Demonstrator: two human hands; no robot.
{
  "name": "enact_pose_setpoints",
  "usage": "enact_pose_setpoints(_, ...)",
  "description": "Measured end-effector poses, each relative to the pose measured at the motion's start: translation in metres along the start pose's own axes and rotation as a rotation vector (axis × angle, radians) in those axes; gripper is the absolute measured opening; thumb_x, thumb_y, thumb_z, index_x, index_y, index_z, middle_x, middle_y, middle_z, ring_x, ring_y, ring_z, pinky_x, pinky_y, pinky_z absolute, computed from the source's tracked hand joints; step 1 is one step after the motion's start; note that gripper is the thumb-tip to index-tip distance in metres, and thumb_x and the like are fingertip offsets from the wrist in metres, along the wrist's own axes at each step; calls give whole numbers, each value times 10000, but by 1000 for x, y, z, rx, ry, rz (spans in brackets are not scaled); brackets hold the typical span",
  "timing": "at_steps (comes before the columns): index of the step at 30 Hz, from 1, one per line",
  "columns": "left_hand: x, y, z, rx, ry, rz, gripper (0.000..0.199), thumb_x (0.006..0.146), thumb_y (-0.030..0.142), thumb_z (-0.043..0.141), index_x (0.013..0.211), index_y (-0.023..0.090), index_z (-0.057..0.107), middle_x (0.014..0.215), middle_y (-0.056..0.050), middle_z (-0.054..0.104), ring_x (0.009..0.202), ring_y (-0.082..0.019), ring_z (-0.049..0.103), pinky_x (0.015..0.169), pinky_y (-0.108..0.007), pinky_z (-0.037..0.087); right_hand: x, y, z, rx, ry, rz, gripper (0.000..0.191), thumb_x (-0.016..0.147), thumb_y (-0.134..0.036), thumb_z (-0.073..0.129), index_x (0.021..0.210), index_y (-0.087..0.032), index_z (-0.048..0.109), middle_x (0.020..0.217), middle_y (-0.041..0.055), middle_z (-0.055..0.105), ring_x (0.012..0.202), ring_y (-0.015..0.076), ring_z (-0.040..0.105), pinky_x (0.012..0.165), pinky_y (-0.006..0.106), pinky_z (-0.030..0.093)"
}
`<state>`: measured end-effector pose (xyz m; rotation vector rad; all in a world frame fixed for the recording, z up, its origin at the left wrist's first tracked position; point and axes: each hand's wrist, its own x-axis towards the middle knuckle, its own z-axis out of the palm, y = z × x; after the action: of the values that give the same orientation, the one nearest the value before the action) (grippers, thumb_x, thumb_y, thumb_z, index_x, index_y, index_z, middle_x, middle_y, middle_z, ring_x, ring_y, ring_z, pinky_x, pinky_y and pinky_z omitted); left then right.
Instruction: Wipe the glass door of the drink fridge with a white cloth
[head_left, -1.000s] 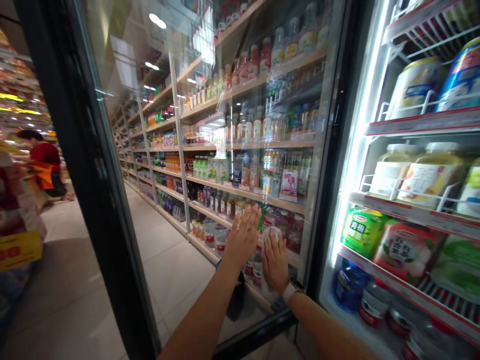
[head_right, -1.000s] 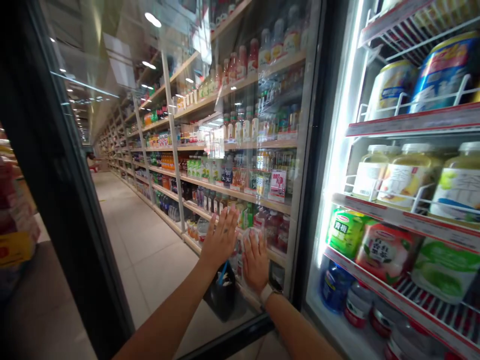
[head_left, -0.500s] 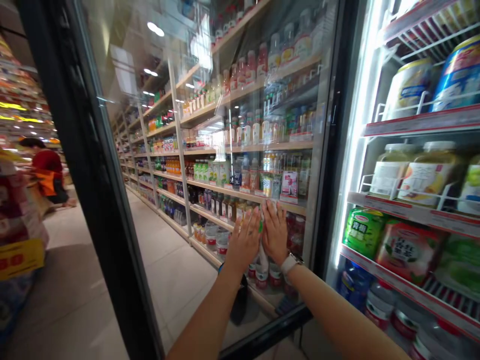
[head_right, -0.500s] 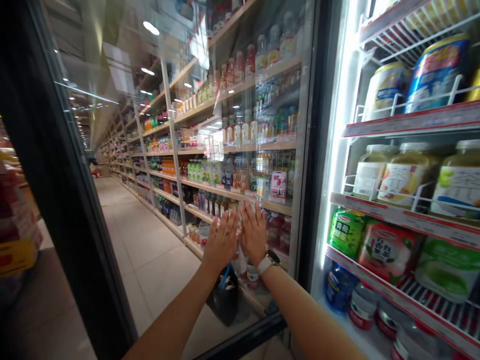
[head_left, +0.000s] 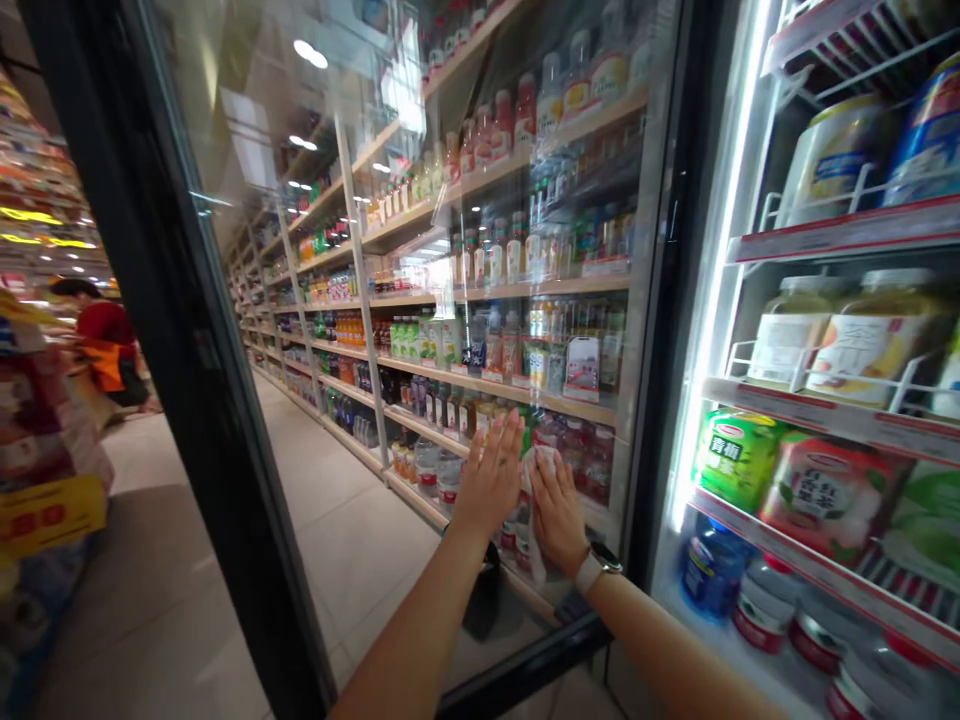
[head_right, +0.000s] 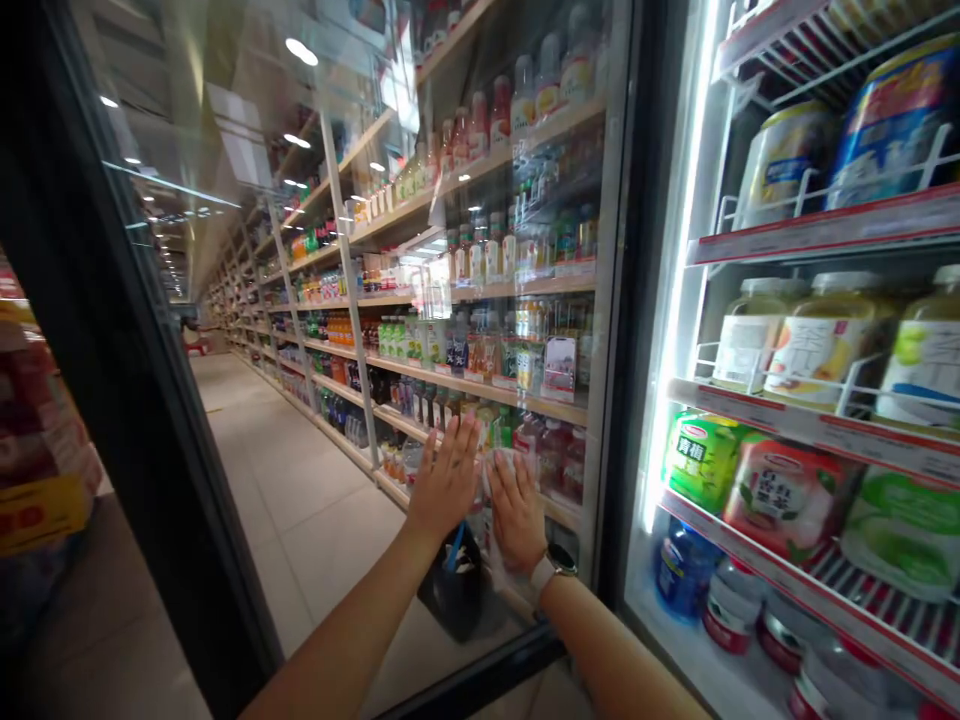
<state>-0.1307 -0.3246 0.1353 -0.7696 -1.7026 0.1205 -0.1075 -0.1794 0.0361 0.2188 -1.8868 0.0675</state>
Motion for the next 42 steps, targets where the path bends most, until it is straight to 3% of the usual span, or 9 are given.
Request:
enact_pose_setpoints(6, 1, 1, -1, -21, -3, 2, 621, 964, 293, 437, 1522, 102, 244, 1579, -93, 242, 1507, -237, 107, 1248, -462, 124, 80, 17, -28, -6, 45, 7, 724, 909, -89, 357, 1579, -220, 115, 1615, 86, 267, 1520, 254, 97, 1202, 560, 215)
enact_pose_setpoints(9, 2, 2, -2, -15, 7, 0, 631, 965, 296, 444, 1524, 96, 231, 1571, -99, 263, 1506, -235, 105, 1251, -463, 106, 93, 19, -30, 6, 71, 44, 727, 920, -98, 339, 1581, -242, 72, 1631, 69, 222, 1521, 260, 90, 1205, 572, 198)
enact_pose_setpoints(12, 2, 2, -3, -6, 10, -2, 623, 967, 303, 437, 1524, 106, 236, 1570, -91, 266, 1505, -231, 113, 1251, -462, 103, 73, 15, -21, 14, 66, 73, 726, 928, -98, 343, 1581, -247, 62, 1634, 76, 206, 1520, 280, 74, 1191, 592, 223)
enact_pose_setpoints(19, 1, 1, 0, 1, 3, -2, 649, 965, 306, 443, 1529, 99, 200, 1565, -108, 274, 1501, -231, 150, 1248, -470, 116, -25, 7, 6, -9, -13, 40, 771, 907, -40, 377, 1577, -242, 53, 1636, 81, 187, 1518, 303, 67, 1147, 585, 334)
enact_pose_setpoints(22, 0, 1, 1, -3, -5, -7, 670, 959, 312, 455, 1535, 106, 180, 1567, -115, 274, 1501, -229, 154, 1247, -470, 133, -33, 4, 6, -5, -43, 60, 761, 909, -45, 373, 1576, -240, 63, 1633, 83, 197, 1518, 300, 69, 1148, 581, 335)
enact_pose_setpoints(30, 1, 0, -2, -21, -16, -8, 669, 959, 305, 442, 1537, 109, 168, 1561, -124, 291, 1495, -227, 194, 1240, -455, 167, 85, 12, -29, 59, 48, 129, 701, 951, -131, 327, 1580, -249, 41, 1649, 65, 145, 1522, 276, 53, 1194, 593, 223)
enact_pose_setpoints(33, 0, 1, -2, -26, -33, -12, 681, 956, 300, 442, 1540, 111, 146, 1556, -135, 300, 1491, -230, 213, 1235, -457, 183, 108, 13, -35, 65, 97, 166, 665, 975, -164, 306, 1581, -239, 44, 1653, 58, 130, 1525, 257, 30, 1208, 588, 185)
enact_pose_setpoints(36, 0, 1, -1, -21, -33, -15, 659, 959, 302, 433, 1538, 124, 175, 1567, -119, 281, 1495, -236, 195, 1236, -463, 174, 92, 6, -28, 60, 98, 161, 663, 978, -167, 312, 1581, -236, 44, 1653, 67, 120, 1524, 267, 25, 1199, 598, 207)
enact_pose_setpoints(42, 0, 0, 1, 16, 32, 8, 622, 956, 268, 431, 1524, 105, 238, 1568, -112, 284, 1498, -232, 174, 1244, -453, 145, 18, -17, 0, 65, 29, 98, 709, 954, -128, 362, 1580, -221, 44, 1653, 92, 97, 1517, 317, 56, 1161, 626, 284)
